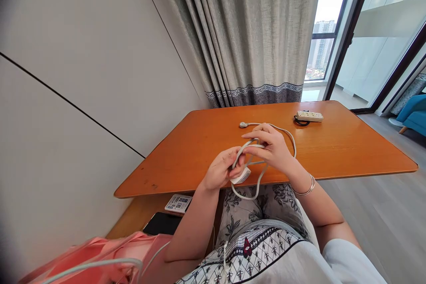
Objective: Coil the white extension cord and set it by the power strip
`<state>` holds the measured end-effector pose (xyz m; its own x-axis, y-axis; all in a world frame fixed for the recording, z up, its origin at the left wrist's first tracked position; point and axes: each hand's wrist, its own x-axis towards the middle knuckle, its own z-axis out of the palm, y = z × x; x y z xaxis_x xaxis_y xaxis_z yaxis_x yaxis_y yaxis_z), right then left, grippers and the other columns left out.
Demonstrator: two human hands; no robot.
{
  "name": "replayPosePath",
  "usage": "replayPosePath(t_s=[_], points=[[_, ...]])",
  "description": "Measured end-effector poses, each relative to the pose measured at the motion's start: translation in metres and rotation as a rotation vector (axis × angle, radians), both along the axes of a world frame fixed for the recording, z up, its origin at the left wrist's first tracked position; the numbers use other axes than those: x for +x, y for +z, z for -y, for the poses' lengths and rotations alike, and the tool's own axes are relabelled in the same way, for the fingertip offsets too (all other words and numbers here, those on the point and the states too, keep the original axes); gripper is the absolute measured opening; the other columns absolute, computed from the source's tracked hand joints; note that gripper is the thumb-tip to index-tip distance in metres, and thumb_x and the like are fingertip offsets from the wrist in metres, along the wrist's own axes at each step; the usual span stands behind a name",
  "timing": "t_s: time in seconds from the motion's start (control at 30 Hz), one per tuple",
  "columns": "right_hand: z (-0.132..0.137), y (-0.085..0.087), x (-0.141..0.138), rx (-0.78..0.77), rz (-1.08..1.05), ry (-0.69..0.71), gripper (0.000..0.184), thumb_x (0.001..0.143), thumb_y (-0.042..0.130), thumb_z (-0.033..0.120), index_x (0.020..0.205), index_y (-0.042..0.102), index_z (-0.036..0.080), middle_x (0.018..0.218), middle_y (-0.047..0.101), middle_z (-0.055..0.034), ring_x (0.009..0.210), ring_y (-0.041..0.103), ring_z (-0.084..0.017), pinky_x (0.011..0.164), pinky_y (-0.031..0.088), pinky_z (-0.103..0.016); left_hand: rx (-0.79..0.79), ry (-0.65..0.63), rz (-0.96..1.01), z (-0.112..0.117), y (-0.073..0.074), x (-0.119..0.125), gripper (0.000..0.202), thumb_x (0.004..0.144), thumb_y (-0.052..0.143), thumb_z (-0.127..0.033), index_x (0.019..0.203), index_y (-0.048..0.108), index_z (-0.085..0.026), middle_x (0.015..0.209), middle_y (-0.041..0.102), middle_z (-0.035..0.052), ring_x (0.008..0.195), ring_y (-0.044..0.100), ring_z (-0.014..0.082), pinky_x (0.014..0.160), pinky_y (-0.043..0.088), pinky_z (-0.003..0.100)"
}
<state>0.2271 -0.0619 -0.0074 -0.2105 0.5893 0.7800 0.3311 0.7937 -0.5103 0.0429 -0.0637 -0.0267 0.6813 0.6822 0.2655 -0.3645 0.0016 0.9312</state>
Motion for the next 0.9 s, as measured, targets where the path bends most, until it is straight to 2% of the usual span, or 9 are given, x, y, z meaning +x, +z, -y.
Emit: replayPosePath(t_s=[0.13, 0.27, 0.4, 0.53, 0.6, 0.67, 0.8, 0.9], points=[[-0.007, -0.002, 0.003, -0.144, 0.019, 0.085, 0.034, 0.092, 0.061, 0.051, 0.102, 0.075, 0.022, 0.076, 0.066, -0.0029, 0.063, 0.052, -0.012, 0.061, 0.043, -0.026, -0.147, -0.131, 0.131, 0.0, 0.004, -0.006, 0.046, 0.086, 0.064, -0.055, 0.067, 0.041, -0.019, 0.041, 0.022, -0.0126, 0.032, 0.01, 0.0025, 0.035, 0.014, 0.017], [-0.013, -0.015, 0.002, -0.408, -0.086, 0.182, 0.042, 0.094, 0.053, 0.055, 0.103, 0.072, 0.019, 0.075, 0.066, -0.0022, 0.052, 0.047, -0.009, 0.051, 0.039, -0.024, -0.264, -0.179, 0.286, -0.003, 0.005, -0.013, 0.046, 0.091, 0.06, -0.047, 0.066, 0.031, -0.021, 0.039, 0.013, -0.0147, 0.029, 0.001, 0.0026, 0.032, 0.011, 0.016], [-0.016, -0.037, -0.001, -0.631, -0.175, 0.293, 0.046, 0.092, 0.053, 0.058, 0.109, 0.066, 0.018, 0.073, 0.063, -0.0003, 0.05, 0.044, -0.008, 0.047, 0.036, -0.023, -0.311, -0.053, 0.441, -0.006, 0.007, -0.019, 0.042, 0.098, 0.047, -0.042, 0.067, 0.027, -0.022, 0.04, 0.006, -0.0153, 0.031, -0.009, 0.0037, 0.031, 0.006, 0.017], [-0.009, -0.054, -0.005, -0.794, -0.17, 0.445, 0.042, 0.09, 0.058, 0.055, 0.11, 0.058, 0.018, 0.065, 0.056, 0.0041, 0.056, 0.047, -0.01, 0.055, 0.04, -0.023, -0.336, 0.135, 0.523, -0.008, 0.009, -0.021, 0.041, 0.103, 0.033, -0.041, 0.068, 0.026, -0.022, 0.041, 0.006, -0.0144, 0.035, -0.011, 0.0053, 0.032, 0.008, 0.017], [-0.003, -0.058, -0.005, -0.82, -0.147, 0.502, 0.042, 0.089, 0.061, 0.053, 0.111, 0.056, 0.018, 0.067, 0.055, 0.0046, 0.062, 0.05, -0.011, 0.062, 0.044, -0.025, -0.343, 0.196, 0.525, -0.008, 0.009, -0.022, 0.041, 0.104, 0.03, -0.041, 0.068, 0.026, -0.022, 0.041, 0.007, -0.0138, 0.035, -0.009, 0.0061, 0.033, 0.011, 0.018], [0.003, -0.06, -0.003, -0.812, -0.105, 0.494, 0.04, 0.091, 0.061, 0.049, 0.115, 0.055, 0.017, 0.071, 0.053, 0.0045, 0.066, 0.05, -0.011, 0.066, 0.045, -0.026, -0.336, 0.246, 0.525, -0.008, 0.01, -0.023, 0.041, 0.104, 0.03, -0.042, 0.069, 0.027, -0.022, 0.041, 0.009, -0.0131, 0.034, -0.006, 0.0067, 0.034, 0.013, 0.019], [0.016, -0.066, 0.008, -0.697, 0.021, 0.356, 0.037, 0.094, 0.058, 0.043, 0.121, 0.055, 0.018, 0.083, 0.057, 0.0008, 0.074, 0.052, -0.012, 0.068, 0.047, -0.026, -0.274, 0.408, 0.547, -0.009, 0.015, -0.031, 0.041, 0.104, 0.033, -0.046, 0.07, 0.028, -0.022, 0.043, 0.01, -0.0122, 0.036, -0.004, 0.0074, 0.036, 0.016, 0.02], [0.024, -0.076, 0.014, -0.57, 0.076, 0.173, 0.035, 0.099, 0.05, 0.037, 0.129, 0.052, 0.02, 0.079, 0.057, 0.0011, 0.068, 0.052, -0.013, 0.064, 0.047, -0.026, -0.213, 0.48, 0.535, -0.01, 0.018, -0.037, 0.041, 0.103, 0.035, -0.047, 0.071, 0.029, -0.022, 0.045, 0.009, -0.0119, 0.037, -0.005, 0.0079, 0.037, 0.017, 0.02]])
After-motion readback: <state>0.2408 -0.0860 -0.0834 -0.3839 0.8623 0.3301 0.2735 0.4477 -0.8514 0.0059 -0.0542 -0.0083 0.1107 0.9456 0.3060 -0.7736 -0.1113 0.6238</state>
